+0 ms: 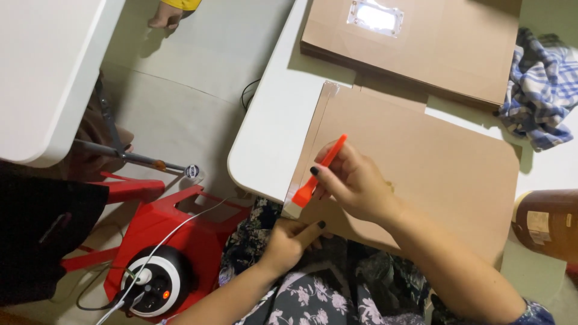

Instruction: Assembling cardboard boxes by folding pre-cut pieces and applying glue with a brush.

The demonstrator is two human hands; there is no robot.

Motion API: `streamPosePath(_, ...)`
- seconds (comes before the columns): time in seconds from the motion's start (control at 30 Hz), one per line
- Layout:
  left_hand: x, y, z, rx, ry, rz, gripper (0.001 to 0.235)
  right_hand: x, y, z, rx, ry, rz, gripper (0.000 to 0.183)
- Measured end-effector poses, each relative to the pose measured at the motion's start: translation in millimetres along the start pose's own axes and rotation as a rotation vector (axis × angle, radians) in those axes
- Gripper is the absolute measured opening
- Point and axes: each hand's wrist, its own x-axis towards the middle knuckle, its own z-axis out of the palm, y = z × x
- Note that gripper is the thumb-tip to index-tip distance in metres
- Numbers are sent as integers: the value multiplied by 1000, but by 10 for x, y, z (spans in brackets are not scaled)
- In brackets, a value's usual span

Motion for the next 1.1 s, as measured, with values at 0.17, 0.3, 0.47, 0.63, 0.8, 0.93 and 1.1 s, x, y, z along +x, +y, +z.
streamPosePath(0.17, 23, -39, 14, 114, 31, -12, 20, 85, 133, -126, -327, 119, -73, 16)
streamPosePath(0.3, 23, -155, 27, 113, 75, 89, 24, 15, -34, -74, -116, 44, -94, 7)
streamPosePath(0.47, -15, -83, 69, 36, 45, 146, 20, 114, 166, -54, -383, 3, -89, 17)
streamPosePath(0.63, -21, -38, 81, 151, 100, 153, 28, 61, -75, -85, -47, 27, -110, 6)
streamPosePath(0.8, -22, -23, 101, 84, 90, 106, 23, 251, 195, -132, -285, 90, -26, 11)
streamPosePath(0.93, -28, 4, 100, 177, 133, 33, 32, 357, 57, -372, -105, 334, -183, 9)
streamPosePath(1.1, -48, 41, 128, 110, 126, 39, 27, 320, 81, -234, -186, 129, -91, 11)
